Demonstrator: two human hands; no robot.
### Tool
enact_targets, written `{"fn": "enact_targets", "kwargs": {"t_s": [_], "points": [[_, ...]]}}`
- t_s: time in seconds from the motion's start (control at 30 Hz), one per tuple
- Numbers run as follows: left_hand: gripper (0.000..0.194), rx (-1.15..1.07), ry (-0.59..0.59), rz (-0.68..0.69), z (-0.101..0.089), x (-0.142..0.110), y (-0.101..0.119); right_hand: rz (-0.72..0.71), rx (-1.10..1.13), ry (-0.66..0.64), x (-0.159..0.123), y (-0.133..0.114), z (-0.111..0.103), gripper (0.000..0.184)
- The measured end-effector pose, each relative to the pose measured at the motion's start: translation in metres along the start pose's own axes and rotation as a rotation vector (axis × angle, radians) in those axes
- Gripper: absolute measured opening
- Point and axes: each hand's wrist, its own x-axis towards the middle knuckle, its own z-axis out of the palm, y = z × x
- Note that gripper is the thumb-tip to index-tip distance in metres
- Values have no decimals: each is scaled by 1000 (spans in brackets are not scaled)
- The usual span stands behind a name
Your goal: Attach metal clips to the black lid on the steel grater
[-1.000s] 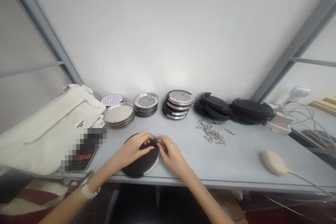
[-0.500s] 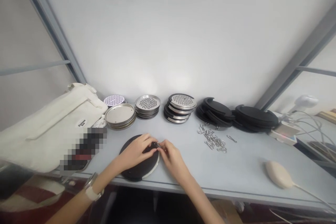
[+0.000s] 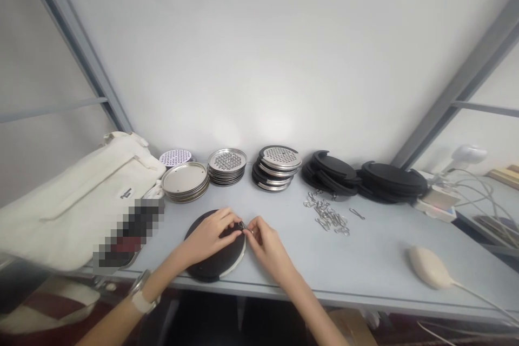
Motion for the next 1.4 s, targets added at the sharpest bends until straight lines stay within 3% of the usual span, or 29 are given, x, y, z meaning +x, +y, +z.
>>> {"fn": "enact_targets", "kwargs": {"t_s": [0.3,1.4], "points": [[14,-20,1,27,1,0,-2,-10,-27,-68,1,0,1,18],[15,39,22,30,2,-1,-1,-92,-291,-92,-1,-2,3,25]]}}
